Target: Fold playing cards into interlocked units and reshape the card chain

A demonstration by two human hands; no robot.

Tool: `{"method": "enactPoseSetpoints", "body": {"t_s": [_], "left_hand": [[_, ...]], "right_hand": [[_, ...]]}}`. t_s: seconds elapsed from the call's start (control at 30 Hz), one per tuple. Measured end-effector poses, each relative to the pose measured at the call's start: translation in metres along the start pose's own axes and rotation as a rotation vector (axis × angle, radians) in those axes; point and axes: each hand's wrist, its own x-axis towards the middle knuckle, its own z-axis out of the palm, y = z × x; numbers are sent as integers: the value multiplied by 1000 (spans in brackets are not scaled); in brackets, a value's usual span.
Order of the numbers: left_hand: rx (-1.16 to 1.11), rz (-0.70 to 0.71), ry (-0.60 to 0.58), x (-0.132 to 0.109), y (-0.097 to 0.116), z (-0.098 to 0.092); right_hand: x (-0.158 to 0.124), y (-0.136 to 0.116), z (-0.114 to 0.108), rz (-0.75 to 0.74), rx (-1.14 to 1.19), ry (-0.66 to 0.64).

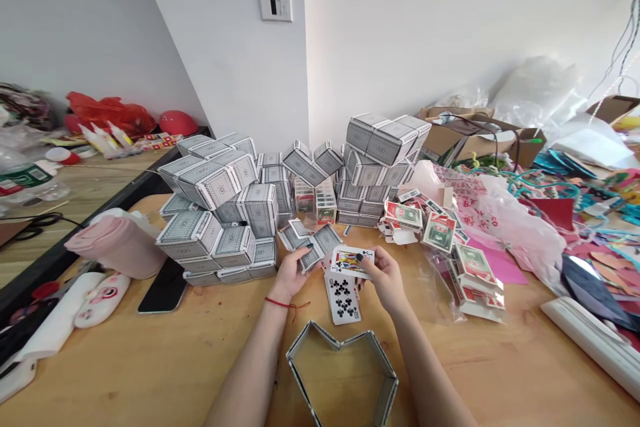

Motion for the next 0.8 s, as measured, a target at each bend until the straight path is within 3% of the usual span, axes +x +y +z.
{"method": "enactPoseSetpoints", "body": {"t_s": [0.27,0.43,0.67,0.8], "left_hand": [[105,72,-43,1,-7,1],[31,211,-156,-2,-9,4],[-65,160,-276,-11,-4,10],[-79,142,-274,-15,0,13]], "right_hand": [[2,16,10,-71,-88,137],[2,18,17,-45,1,159],[0,14,18,163,46,-39],[-1,14,18,216,106,-151]]}}
